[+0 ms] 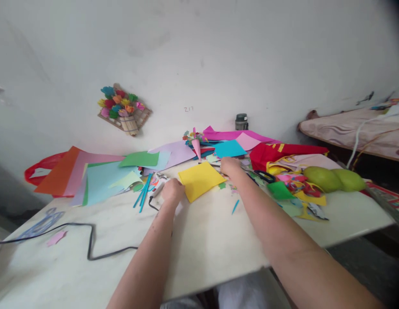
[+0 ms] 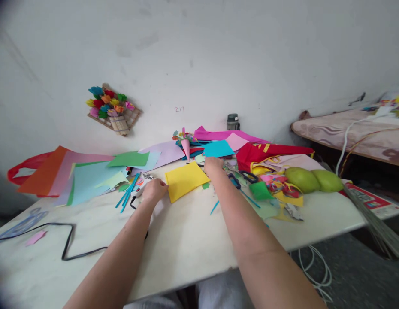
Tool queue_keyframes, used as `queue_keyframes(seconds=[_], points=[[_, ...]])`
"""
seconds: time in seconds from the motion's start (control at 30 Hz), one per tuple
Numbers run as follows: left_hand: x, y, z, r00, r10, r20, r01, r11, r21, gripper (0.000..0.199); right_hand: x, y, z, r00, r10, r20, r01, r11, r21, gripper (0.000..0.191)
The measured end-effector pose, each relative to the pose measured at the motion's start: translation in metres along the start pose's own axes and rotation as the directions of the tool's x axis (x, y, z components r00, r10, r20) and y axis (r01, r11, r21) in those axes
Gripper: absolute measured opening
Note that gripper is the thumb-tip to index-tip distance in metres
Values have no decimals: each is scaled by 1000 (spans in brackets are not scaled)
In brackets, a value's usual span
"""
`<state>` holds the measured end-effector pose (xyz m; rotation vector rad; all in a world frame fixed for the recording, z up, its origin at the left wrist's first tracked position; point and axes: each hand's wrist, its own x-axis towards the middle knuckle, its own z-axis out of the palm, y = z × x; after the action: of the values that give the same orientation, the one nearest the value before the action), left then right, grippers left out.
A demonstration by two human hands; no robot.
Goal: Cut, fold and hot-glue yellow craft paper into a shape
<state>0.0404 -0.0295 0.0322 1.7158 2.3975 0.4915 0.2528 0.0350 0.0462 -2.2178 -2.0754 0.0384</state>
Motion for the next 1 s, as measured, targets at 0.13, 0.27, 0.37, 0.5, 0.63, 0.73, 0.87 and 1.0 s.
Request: queue_keyframes(seconds=[0.13, 0.27, 0.37, 0.5, 0.63, 0.73, 0.87, 1.0], points=[[-2, 0, 0, 1000, -15, -28, 14, 999, -31, 26, 0, 7, 12, 999, -10, -41, 8, 999, -42, 34], [-3, 4, 2, 1000, -21, 19, 20, 998, 58, 34, 3, 9, 19, 987, -147, -65, 139, 985, -103, 30], [-4, 9, 5, 999, -6, 35, 4, 998, 68, 29, 4, 10, 18, 989, -150, -13, 149, 987, -64, 31], [-8, 14, 7, 1000, 11, 19, -12, 999, 36, 25, 4, 12, 17, 988, -152, -37, 149, 986, -70, 33], [-11, 15, 4, 999, 21, -45, -17, 994, 105, 30, 3, 12, 18, 987, -132, -87, 127, 990, -68, 32], [-11, 12, 2, 1000, 19, -12, -17, 990, 137, 31, 3, 10, 19, 992, -90, -85, 86, 995, -49, 32], [-11, 10, 2, 1000, 22, 22, -24, 993, 117, 26, 1, 8, 17, 996, -47, -82, 45, 999, -19, 33], [-10, 9, 5, 1000, 1, -4, -1, 997, 81, 24, -2, 10, 11, 997, -22, -73, 21, 1000, -14, 31]])
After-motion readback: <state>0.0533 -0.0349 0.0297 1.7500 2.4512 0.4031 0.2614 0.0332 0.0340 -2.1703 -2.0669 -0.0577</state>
